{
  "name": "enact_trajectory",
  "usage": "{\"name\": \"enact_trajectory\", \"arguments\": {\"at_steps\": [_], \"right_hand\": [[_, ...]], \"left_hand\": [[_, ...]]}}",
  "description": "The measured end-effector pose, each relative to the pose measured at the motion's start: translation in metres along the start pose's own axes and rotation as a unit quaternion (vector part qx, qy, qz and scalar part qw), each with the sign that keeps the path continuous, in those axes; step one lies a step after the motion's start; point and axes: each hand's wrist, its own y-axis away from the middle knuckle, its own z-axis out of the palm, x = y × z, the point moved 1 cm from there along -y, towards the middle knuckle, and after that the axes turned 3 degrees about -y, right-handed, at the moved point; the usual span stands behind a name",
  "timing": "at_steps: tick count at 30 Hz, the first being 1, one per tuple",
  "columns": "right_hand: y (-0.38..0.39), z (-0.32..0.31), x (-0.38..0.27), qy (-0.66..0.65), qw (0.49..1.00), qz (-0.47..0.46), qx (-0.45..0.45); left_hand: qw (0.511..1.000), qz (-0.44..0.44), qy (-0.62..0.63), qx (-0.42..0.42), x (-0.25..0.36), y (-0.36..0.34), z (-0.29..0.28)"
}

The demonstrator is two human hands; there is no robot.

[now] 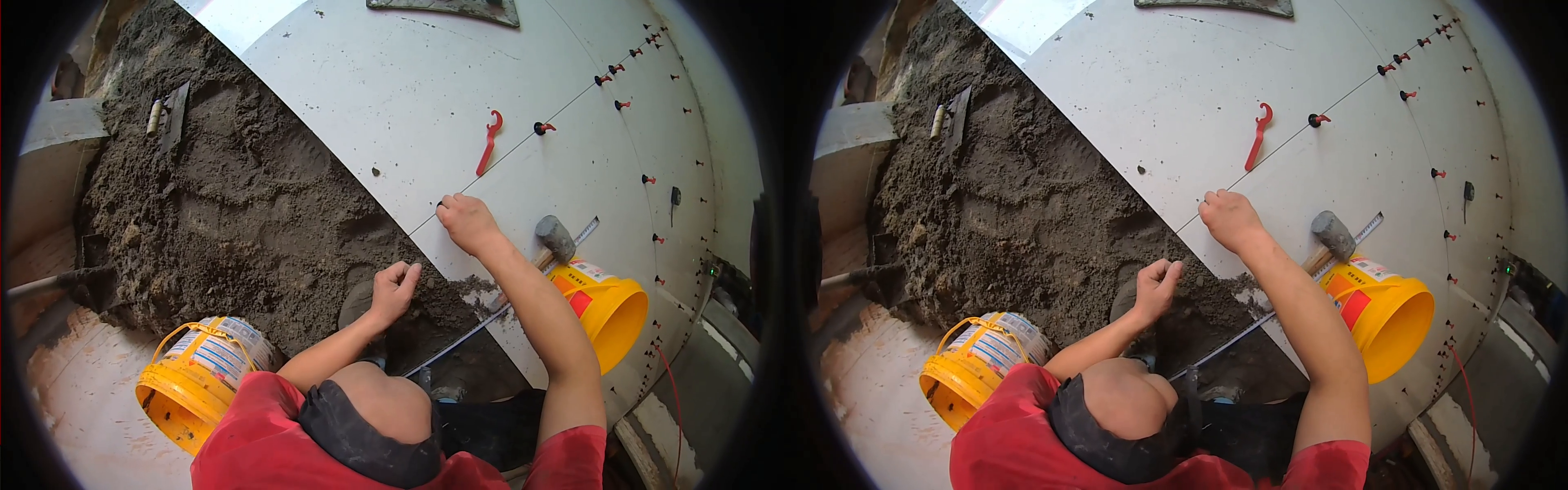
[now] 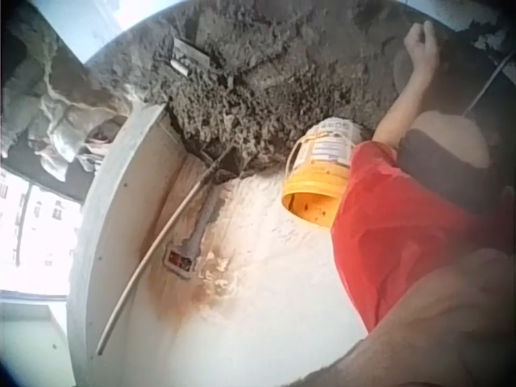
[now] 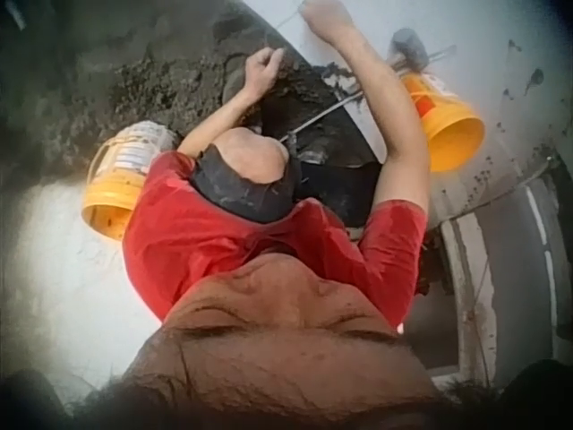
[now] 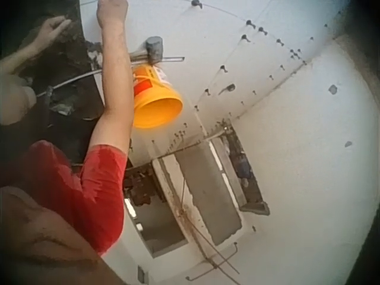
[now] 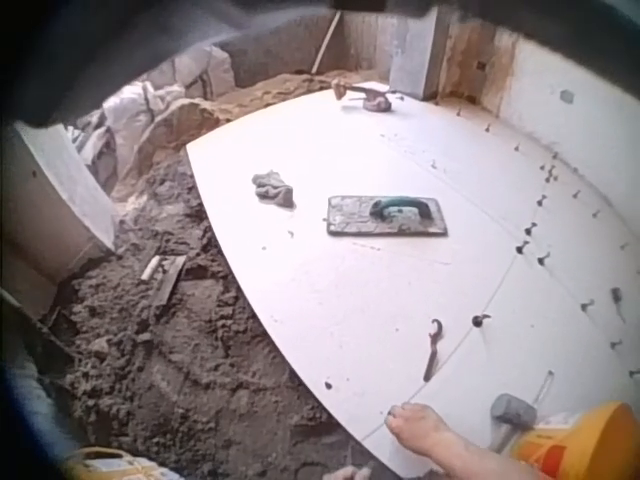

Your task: Leveling and spacing floor tiles during installation using a tile leveling system.

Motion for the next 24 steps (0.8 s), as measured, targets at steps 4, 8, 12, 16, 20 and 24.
{"name": "enact_trajectory", "arguments": {"at_steps": [4, 8, 12, 16, 20, 24], "right_hand": [[0.000, -0.008, 0.009, -0.021, 0.999, 0.020, -0.043], [-0.005, -0.013, 0.014, 0.017, 0.996, -0.047, -0.068], [-0.007, -0.001, 0.003, -0.018, 0.993, 0.102, -0.048], [0.007, 0.002, 0.014, 0.018, 1.000, -0.001, -0.014], [0.004, 0.000, 0.013, 0.059, 0.990, -0.117, -0.044], [0.007, 0.006, 0.012, 0.005, 0.996, -0.078, -0.038]], "left_hand": [[1.000, -0.003, 0.005, 0.000, 0.004, -0.003, 0.004], [0.999, -0.008, 0.036, 0.001, 0.012, -0.006, 0.010], [0.999, -0.024, 0.041, -0.002, 0.008, -0.006, 0.010], [0.998, -0.015, 0.053, -0.004, 0.010, -0.013, 0.015], [0.998, -0.015, 0.057, 0.018, 0.008, -0.016, 0.011], [0.998, -0.015, 0.058, 0.031, 0.013, -0.020, 0.009]]}}
